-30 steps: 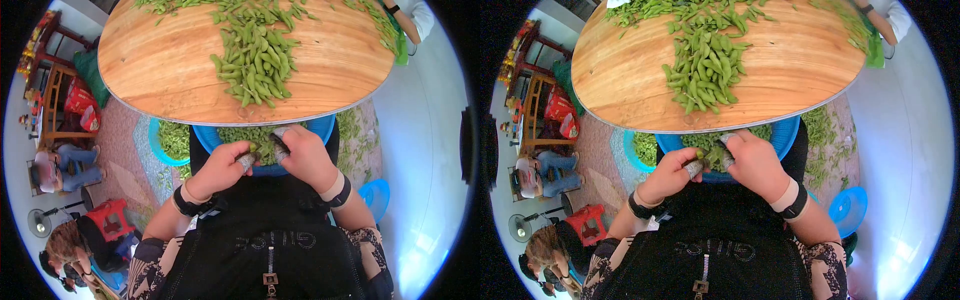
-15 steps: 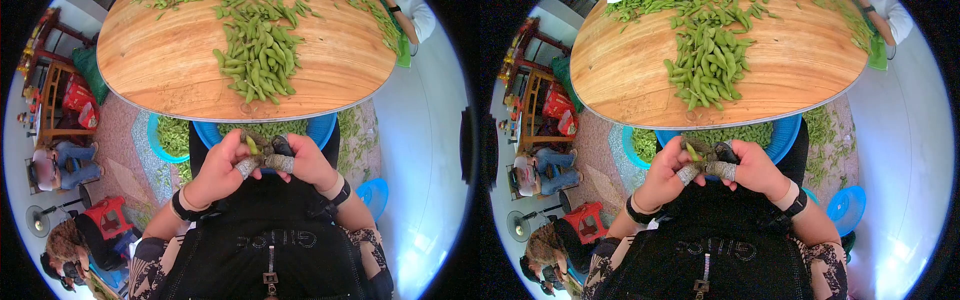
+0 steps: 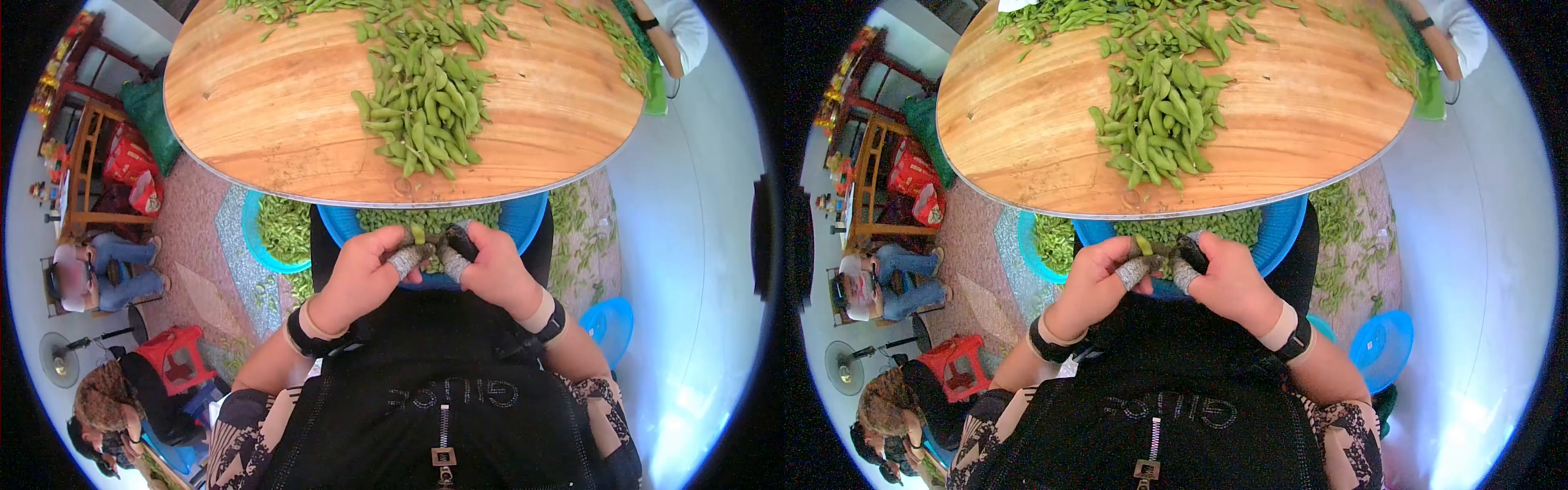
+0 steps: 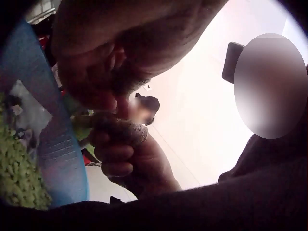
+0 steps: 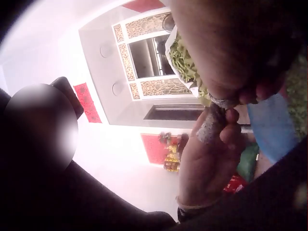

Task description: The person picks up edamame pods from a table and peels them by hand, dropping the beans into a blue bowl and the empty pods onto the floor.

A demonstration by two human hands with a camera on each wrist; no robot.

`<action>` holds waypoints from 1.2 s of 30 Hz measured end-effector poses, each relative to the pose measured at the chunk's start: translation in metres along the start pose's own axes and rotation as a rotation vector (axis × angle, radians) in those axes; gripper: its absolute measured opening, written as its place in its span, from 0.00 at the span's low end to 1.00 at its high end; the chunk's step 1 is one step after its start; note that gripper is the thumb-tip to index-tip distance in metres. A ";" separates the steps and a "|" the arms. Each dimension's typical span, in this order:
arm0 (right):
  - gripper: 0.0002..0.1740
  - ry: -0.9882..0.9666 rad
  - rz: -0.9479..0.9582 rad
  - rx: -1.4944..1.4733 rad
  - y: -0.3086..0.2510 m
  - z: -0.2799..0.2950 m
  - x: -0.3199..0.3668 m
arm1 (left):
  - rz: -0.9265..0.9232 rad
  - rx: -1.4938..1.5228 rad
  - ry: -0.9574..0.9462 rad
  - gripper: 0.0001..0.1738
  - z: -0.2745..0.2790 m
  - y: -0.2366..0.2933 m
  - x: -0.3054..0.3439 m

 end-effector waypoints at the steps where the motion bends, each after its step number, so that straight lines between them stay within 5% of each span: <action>1: 0.14 -0.001 0.000 0.000 -0.005 0.003 0.000 | 0.001 0.001 0.001 0.10 0.000 -0.003 0.000; 3: 0.13 -0.120 -0.206 -0.270 -0.010 0.005 0.003 | -0.053 0.040 0.036 0.11 0.001 -0.005 -0.001; 7: 0.12 -0.196 -0.213 -0.308 0.003 -0.005 0.003 | -0.040 0.037 -0.038 0.12 0.001 -0.005 -0.002; 12: 0.09 -0.411 -0.396 -1.038 -0.001 -0.019 0.010 | 0.027 0.406 -0.205 0.12 -0.002 -0.005 -0.001; 16: 0.09 -0.318 -0.358 -0.682 0.024 -0.015 0.004 | 0.020 0.205 -0.127 0.09 0.003 -0.009 -0.005; 18: 0.10 -0.065 -0.078 0.025 0.026 -0.001 0.001 | 0.058 0.058 -0.058 0.09 0.006 -0.014 -0.008; 19: 0.10 -0.062 -0.077 0.024 0.024 0.004 0.003 | 0.057 0.055 -0.060 0.09 0.005 -0.018 -0.010; 21: 0.11 -0.090 -0.119 0.012 0.015 0.013 0.010 | -0.275 -0.244 0.052 0.10 0.006 -0.014 -0.010; 25: 0.17 -0.123 -0.001 -0.169 -0.010 0.012 0.017 | -0.293 -0.306 0.057 0.10 0.001 -0.012 -0.009; 28: 0.21 -0.154 0.088 -0.198 -0.020 0.010 0.016 | -0.093 -0.180 -0.051 0.10 -0.005 -0.008 -0.008; 36: 0.19 -0.243 -0.178 -0.339 -0.011 0.008 0.013 | -0.172 -0.481 -0.026 0.10 -0.009 0.011 -0.005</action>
Point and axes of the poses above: each hand's wrist, its own x-axis away from the middle knuckle, its own z-axis out of the back of the hand, y = z × x, the point moved 4 cm from there along -x, towards the middle knuckle, and after that the axes turned 1 degree about z, right-handed, at the moved point
